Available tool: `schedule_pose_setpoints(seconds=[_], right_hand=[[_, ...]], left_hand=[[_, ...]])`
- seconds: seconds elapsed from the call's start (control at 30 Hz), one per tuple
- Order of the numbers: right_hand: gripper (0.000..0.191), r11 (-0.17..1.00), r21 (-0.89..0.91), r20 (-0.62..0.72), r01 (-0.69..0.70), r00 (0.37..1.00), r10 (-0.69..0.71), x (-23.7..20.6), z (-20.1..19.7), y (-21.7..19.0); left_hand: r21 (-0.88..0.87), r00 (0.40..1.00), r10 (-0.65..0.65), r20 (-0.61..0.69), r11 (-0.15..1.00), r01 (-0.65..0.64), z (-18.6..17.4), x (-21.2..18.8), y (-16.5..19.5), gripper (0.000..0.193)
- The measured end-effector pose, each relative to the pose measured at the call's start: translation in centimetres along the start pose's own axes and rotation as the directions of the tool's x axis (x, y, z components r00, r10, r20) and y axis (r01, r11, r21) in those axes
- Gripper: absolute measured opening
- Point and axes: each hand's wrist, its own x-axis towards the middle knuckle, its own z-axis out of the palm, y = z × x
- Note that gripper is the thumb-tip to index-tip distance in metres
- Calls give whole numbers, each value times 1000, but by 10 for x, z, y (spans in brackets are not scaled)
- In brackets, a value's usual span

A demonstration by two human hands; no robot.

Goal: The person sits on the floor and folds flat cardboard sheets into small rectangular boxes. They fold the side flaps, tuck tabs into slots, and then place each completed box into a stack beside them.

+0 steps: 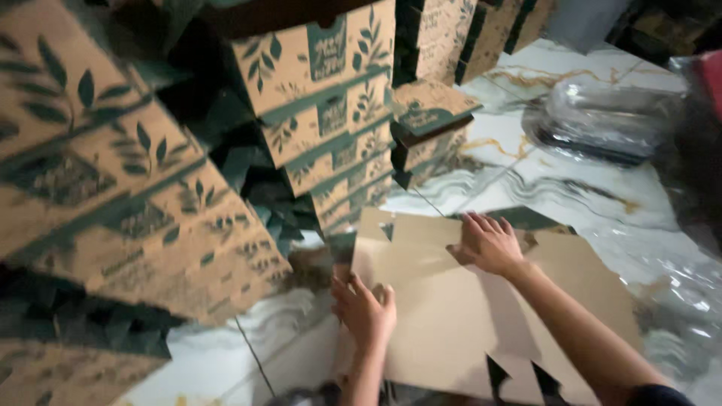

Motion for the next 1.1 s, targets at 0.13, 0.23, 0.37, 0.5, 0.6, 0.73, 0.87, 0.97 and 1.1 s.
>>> schedule_pose_setpoints(seconds=[0.13,0.23,0.37,0.5,0.6,0.73,0.87,0.97,1.1], right_hand=[[88,986,-154,-15,-68,998,67,-33,-8,-25],[77,963,-261,-122,-68,992,37,-48,-9,-30],[40,966,-254,-167,-58,986,15,-58,-15,-33],[20,978,102,-185,-179,963,196,-53,-48,-33],[15,988,145,-525,60,851,26,-70,-95,-37],[22,879,99,-671,467,683,-288,-146,-137,-73],[28,859,137,-603,493,730,-322,-225,-168,-98],[39,921,-79,-688,382,648,-327,-249,-185,-85],[43,916,-222,-533,333,745,-400,-240,-187,-62]], left_hand=[[-61,961,-84,263,993,104,0,1,-10,109],[-43,981,77,177,997,-71,2,-3,-19,101],[-76,962,66,266,996,-47,-10,-7,-17,98],[-90,963,262,58,962,-256,-44,-16,8,83],[-571,914,404,40,760,-311,-81,-34,54,75],[-922,863,331,381,64,382,-120,-79,125,56],[-831,830,-38,556,-36,555,-146,-86,152,43],[-809,828,54,558,-190,557,-164,-94,136,24],[-818,832,227,506,-181,546,-182,-118,124,29]])
